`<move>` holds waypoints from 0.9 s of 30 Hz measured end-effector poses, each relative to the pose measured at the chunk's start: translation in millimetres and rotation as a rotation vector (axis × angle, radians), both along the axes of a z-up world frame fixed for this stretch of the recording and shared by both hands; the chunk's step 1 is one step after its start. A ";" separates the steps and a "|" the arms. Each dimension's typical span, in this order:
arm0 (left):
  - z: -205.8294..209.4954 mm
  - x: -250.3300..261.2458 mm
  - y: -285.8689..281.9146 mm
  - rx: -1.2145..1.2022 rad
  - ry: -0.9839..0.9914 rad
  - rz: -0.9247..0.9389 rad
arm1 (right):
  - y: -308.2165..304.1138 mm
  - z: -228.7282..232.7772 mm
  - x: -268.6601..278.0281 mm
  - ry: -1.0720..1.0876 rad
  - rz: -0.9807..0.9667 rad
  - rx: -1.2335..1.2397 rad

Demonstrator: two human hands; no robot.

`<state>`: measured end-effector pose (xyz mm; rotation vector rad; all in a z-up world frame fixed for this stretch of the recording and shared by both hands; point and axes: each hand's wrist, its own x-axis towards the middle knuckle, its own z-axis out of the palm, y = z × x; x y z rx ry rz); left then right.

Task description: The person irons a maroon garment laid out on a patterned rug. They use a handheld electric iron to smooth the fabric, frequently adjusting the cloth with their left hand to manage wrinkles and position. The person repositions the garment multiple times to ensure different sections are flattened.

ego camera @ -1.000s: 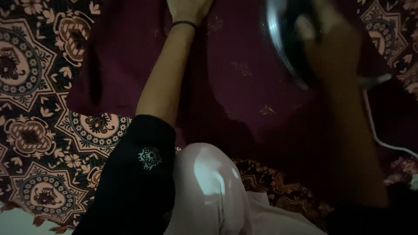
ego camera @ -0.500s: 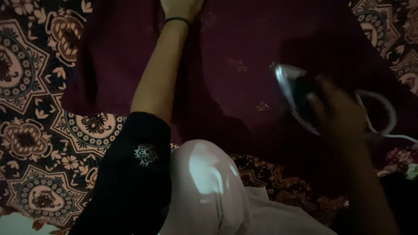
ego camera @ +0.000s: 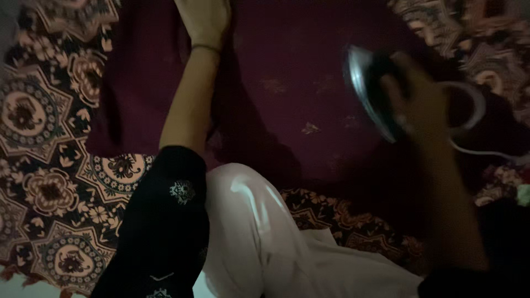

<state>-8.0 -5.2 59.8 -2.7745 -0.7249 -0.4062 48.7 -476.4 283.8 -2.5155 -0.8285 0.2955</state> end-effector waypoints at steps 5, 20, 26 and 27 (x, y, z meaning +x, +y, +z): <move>64.6 -15.9 -60.9 0.205 0.180 -0.078 | 2.2 34.4 -82.5 -0.073 0.044 -0.099; 299.3 -164.7 -215.7 -0.562 0.692 -0.214 | -42.1 19.4 -150.8 -0.059 -0.076 -0.366; 319.9 -201.8 -269.7 -0.653 0.486 -0.307 | -40.8 27.5 -151.0 -0.019 -0.131 -0.359; 313.8 -205.7 -276.4 -0.673 0.481 -0.314 | -40.0 26.5 -149.0 -0.012 -0.152 -0.384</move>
